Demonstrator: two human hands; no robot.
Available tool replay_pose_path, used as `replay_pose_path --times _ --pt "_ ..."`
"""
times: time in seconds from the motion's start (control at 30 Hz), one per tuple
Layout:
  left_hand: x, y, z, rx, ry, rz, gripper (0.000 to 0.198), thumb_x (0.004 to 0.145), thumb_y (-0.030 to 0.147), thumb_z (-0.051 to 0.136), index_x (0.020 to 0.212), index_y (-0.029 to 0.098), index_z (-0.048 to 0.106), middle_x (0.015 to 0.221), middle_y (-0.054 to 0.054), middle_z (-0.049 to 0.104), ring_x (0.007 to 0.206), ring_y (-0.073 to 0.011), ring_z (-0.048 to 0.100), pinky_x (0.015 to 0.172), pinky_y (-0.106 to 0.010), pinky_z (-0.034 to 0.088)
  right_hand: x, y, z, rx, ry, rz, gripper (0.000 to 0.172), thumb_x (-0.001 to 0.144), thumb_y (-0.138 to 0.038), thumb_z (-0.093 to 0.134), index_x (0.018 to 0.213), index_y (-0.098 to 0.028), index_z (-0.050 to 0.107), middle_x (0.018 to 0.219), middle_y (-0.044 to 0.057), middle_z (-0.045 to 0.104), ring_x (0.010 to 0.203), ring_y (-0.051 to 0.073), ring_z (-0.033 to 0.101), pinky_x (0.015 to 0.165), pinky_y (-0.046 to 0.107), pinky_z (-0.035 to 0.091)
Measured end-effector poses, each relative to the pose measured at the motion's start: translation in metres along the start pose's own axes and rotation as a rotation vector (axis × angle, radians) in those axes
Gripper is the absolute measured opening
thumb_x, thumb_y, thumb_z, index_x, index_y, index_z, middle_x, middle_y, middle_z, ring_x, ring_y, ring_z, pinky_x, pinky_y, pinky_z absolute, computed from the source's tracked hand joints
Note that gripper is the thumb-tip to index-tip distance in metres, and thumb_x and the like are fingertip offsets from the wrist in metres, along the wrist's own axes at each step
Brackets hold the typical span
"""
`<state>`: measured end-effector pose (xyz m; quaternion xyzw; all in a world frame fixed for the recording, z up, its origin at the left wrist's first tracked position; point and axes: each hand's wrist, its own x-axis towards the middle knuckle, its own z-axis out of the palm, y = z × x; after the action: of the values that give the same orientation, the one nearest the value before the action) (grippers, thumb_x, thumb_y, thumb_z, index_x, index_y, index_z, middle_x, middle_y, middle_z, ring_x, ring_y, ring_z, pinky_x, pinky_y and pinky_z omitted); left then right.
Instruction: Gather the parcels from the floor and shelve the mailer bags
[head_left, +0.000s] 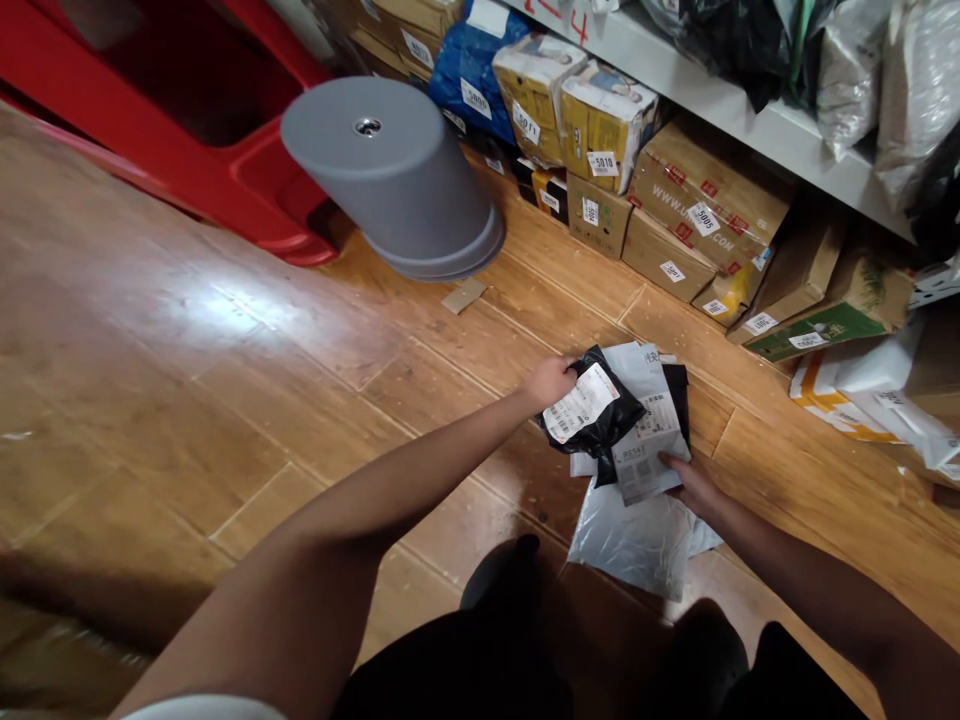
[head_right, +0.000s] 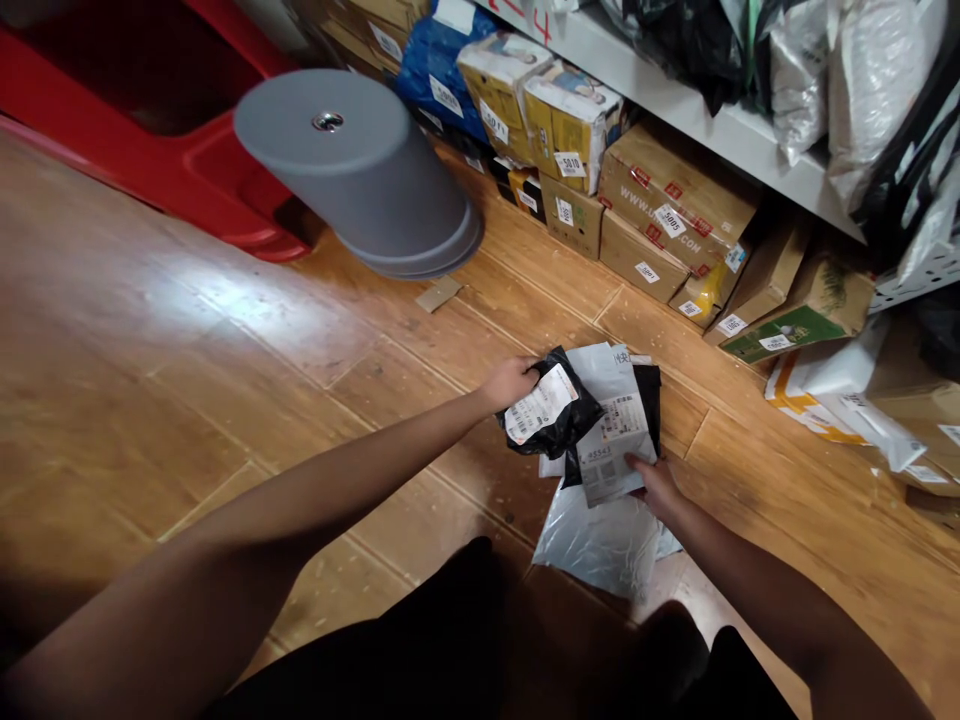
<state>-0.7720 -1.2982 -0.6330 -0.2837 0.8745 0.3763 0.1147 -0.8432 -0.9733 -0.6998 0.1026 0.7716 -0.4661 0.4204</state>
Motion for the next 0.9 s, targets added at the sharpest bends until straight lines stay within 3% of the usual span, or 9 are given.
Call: replay_pose_path --times 0.1,0.2,0.3,0.4,0.5,0.57,0.73,0.8,0.9 --pt "0.0 -0.002 0.002 -0.027 -0.013 -0.024 0.036 0.087 0.01 0.04 0.084 0.016 0.075 0.074 -0.002 0.072 0.074 -0.0184 0.068 0.066 -0.024 0.05 -0.004 -0.011 0.001 -0.117 0.135 0.006 0.052 0.066 -0.049 0.081 0.105 -0.018 0.066 0.105 0.021 0.076 0.102 0.042 0.073 0.082 0.058 0.063" --pt "-0.004 0.001 0.003 -0.036 -0.031 -0.014 0.033 0.087 0.011 0.041 0.077 0.017 0.072 0.067 0.001 0.065 0.071 -0.0161 0.065 0.064 -0.023 0.047 -0.006 -0.03 -0.005 -0.257 0.301 -0.325 0.068 0.072 -0.063 0.074 0.12 -0.016 0.062 0.129 0.023 0.067 0.132 0.041 0.058 0.11 0.058 0.052" --pt "-0.012 0.012 0.007 -0.019 -0.072 0.029 0.032 0.088 0.012 0.043 0.081 0.017 0.073 0.07 0.001 0.068 0.073 -0.016 0.066 0.066 -0.023 0.048 -0.005 -0.051 -0.004 -0.504 0.263 -0.663 0.082 0.075 -0.073 0.07 0.135 -0.018 0.059 0.14 0.02 0.06 0.138 0.038 0.052 0.118 0.057 0.043" --pt "-0.019 0.023 0.012 0.055 -0.138 0.088 0.032 0.09 0.014 0.046 0.089 0.019 0.078 0.082 -0.002 0.077 0.084 -0.019 0.071 0.073 -0.025 0.051 0.007 -0.061 0.006 -0.577 0.138 -0.508 0.078 0.073 -0.065 0.08 0.131 -0.017 0.06 0.122 0.017 0.069 0.119 0.037 0.065 0.105 0.053 0.052" --pt "-0.022 0.026 0.017 0.154 -0.174 0.116 0.028 0.086 0.014 0.053 0.09 0.021 0.08 0.099 -0.008 0.081 0.103 -0.0274 0.074 0.088 -0.032 0.055 0.021 -0.056 0.015 -0.513 0.048 -0.295 0.051 0.079 -0.052 0.079 0.112 -0.015 0.065 0.081 0.005 0.071 0.08 0.027 0.071 0.078 0.039 0.056" --pt "-0.02 0.02 0.019 0.179 -0.167 0.097 0.026 0.083 0.013 0.057 0.089 0.021 0.081 0.105 -0.012 0.081 0.112 -0.0339 0.073 0.095 -0.039 0.055 0.024 -0.047 0.018 -0.505 0.011 -0.293 0.037 0.081 -0.048 0.077 0.101 -0.017 0.067 0.07 0.0 0.068 0.07 0.023 0.069 0.07 0.033 0.053" --pt "-0.005 -0.01 0.028 0.02 -0.146 0.0 0.023 0.077 0.012 0.059 0.081 0.022 0.079 0.099 -0.008 0.083 0.108 -0.0309 0.075 0.098 -0.037 0.056 0.004 -0.041 0.036 -0.529 -0.053 -0.399 0.025 0.094 -0.043 0.064 0.106 -0.022 0.071 0.094 0.003 0.079 0.084 0.021 0.073 0.081 0.032 0.056" --pt "0.001 -0.025 0.034 -0.117 -0.131 -0.057 0.021 0.075 0.013 0.058 0.075 0.022 0.077 0.091 -0.006 0.083 0.099 -0.0276 0.076 0.094 -0.034 0.058 -0.007 -0.053 0.054 -0.668 -0.101 -0.466 0.027 0.094 -0.038 0.066 0.114 -0.02 0.07 0.109 0.008 0.08 0.098 0.024 0.076 0.089 0.034 0.056" --pt "0.002 -0.049 0.04 -0.341 -0.043 -0.179 0.014 0.074 0.018 0.06 0.074 0.02 0.073 0.088 -0.006 0.082 0.091 -0.0265 0.076 0.089 -0.033 0.059 -0.019 -0.077 0.089 -0.996 -0.134 -0.45 0.042 0.097 -0.051 0.07 0.119 -0.015 0.07 0.117 0.017 0.079 0.114 0.035 0.074 0.091 0.04 0.057"
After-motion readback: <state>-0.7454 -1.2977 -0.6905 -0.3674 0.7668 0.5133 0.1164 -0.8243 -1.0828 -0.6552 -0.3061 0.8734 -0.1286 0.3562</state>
